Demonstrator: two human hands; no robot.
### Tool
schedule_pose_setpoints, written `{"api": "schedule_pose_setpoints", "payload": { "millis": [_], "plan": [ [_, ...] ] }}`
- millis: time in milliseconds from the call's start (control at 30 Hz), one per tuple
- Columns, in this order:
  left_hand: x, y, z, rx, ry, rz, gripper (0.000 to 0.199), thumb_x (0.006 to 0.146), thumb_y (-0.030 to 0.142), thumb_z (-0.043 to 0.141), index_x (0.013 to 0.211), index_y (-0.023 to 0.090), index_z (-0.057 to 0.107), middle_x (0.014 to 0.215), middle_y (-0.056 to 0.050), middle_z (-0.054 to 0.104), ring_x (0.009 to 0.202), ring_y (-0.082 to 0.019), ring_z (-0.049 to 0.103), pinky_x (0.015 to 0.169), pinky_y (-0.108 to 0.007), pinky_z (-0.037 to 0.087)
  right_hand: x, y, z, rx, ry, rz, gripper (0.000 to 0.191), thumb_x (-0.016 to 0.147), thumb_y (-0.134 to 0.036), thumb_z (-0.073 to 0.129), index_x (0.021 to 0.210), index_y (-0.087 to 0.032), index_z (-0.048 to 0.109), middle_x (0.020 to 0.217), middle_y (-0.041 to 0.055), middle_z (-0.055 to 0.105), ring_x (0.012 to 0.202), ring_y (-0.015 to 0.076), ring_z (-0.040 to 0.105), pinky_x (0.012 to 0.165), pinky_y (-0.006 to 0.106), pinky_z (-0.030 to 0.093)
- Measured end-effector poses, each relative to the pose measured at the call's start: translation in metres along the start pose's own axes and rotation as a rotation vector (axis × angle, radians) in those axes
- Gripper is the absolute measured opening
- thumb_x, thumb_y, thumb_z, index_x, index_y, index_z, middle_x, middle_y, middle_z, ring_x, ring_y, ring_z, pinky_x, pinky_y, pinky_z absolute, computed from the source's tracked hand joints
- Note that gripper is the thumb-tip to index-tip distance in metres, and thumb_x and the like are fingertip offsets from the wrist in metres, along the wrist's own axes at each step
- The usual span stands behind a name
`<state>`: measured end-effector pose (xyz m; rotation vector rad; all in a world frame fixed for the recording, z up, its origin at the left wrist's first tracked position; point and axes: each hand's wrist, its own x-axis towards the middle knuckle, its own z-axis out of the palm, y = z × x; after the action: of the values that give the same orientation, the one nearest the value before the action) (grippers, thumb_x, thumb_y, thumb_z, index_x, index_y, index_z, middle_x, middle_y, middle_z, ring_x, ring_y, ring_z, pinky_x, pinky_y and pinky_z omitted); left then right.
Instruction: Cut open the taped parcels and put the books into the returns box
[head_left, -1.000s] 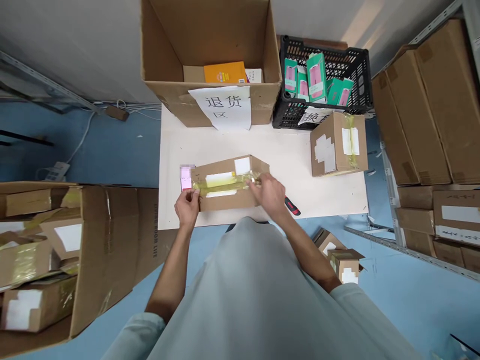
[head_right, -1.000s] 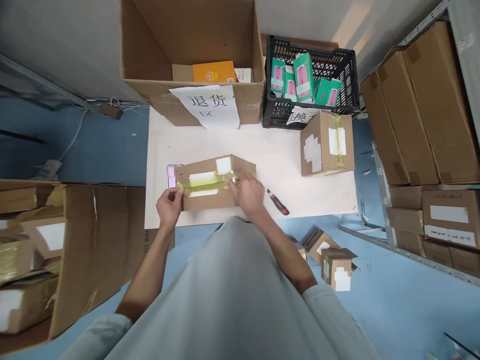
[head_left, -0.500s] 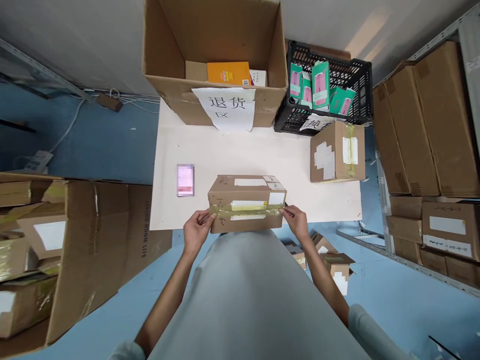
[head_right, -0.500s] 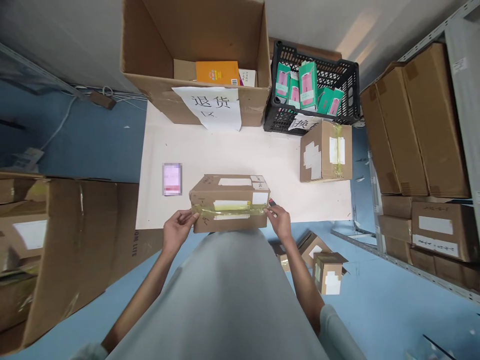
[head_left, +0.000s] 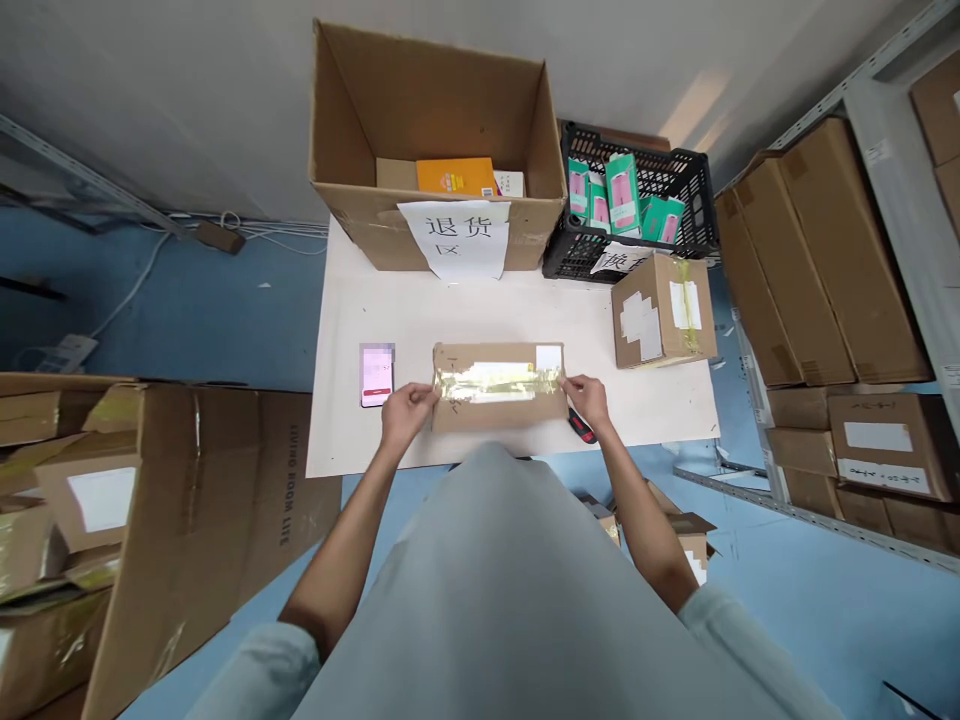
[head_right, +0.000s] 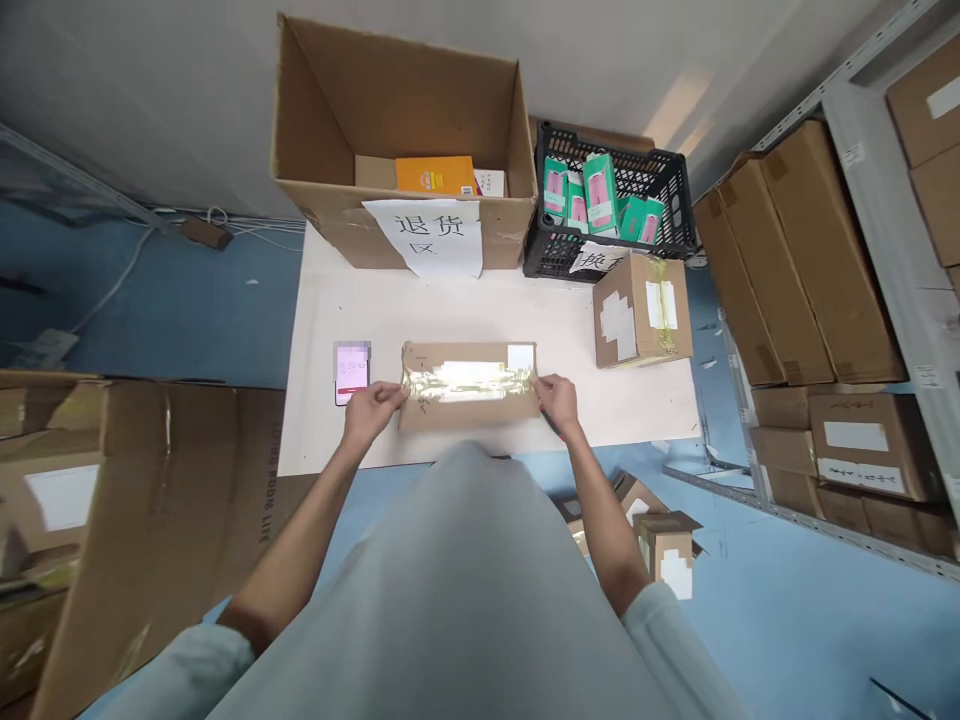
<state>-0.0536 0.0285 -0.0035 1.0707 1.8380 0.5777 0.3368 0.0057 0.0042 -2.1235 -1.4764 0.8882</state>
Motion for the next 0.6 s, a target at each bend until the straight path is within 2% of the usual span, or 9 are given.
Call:
{"api": "schedule_pose_setpoints", "payload": {
  "millis": [67,133,200,267,400,600],
  "plan": [
    [0.034,0.024,-0.001,0.051,-0.018,-0.01,0.028,0.078,0.042,0.079,0.096,0.02,0.081,0.102,-0.007,0.086,0.102,-0.028,0.08,0.096,-0.037,0.06,0.036,-0.015,-0.001,-0.06,-0.053,0.065,0.043,0.098,-0.055,0.068,0.08,-0.019,0.084,0.088,0.0082,0.085,0.091,0.0263,0.078,0.08,0.03,0.053],
    [0.061,0.046,-0.002,0.112,0.003,0.003,0.026,0.077,0.038,0.08,0.095,0.02,0.083,0.1,-0.007,0.086,0.099,-0.028,0.079,0.095,-0.037,0.059,0.064,-0.03,-0.003,-0.078,-0.031,0.089,0.036,0.096,-0.049,0.071,0.082,-0.018,0.085,0.088,0.0082,0.085,0.092,0.0258,0.078,0.078,0.029,0.051],
    [0.078,0.064,-0.004,0.157,0.007,0.013,0.023,0.076,0.035,0.08,0.093,0.021,0.084,0.096,-0.007,0.086,0.098,-0.029,0.079,0.096,-0.038,0.058,0.082,-0.043,-0.003,-0.1,-0.01,0.119,0.032,0.094,-0.046,0.073,0.084,-0.018,0.086,0.089,0.0087,0.085,0.091,0.0248,0.078,0.077,0.028,0.05],
    [0.085,0.073,-0.006,0.162,-0.008,0.014,0.022,0.075,0.033,0.081,0.091,0.02,0.085,0.092,-0.008,0.085,0.096,-0.03,0.079,0.097,-0.039,0.057,0.087,-0.051,-0.004,-0.104,0.011,0.135,0.031,0.094,-0.044,0.073,0.082,-0.018,0.086,0.088,0.0088,0.085,0.089,0.0242,0.077,0.076,0.028,0.049],
    [0.077,0.069,-0.009,0.127,-0.04,0.031,0.026,0.078,0.036,0.078,0.096,0.02,0.085,0.094,-0.007,0.086,0.094,-0.028,0.08,0.092,-0.036,0.059,0.068,-0.055,-0.002,-0.086,0.059,0.14,0.039,0.095,-0.051,0.069,0.079,-0.018,0.084,0.087,0.0081,0.085,0.087,0.0236,0.076,0.073,0.027,0.047],
    [0.036,0.035,-0.018,0.115,0.015,0.094,0.029,0.084,0.045,0.074,0.099,0.022,0.085,0.104,-0.007,0.087,0.098,-0.029,0.081,0.095,-0.037,0.059,0.011,-0.048,0.003,-0.068,0.125,0.141,0.048,0.096,-0.06,0.065,0.077,-0.019,0.083,0.084,0.0084,0.084,0.086,0.0248,0.075,0.071,0.027,0.046]
  ]
}}
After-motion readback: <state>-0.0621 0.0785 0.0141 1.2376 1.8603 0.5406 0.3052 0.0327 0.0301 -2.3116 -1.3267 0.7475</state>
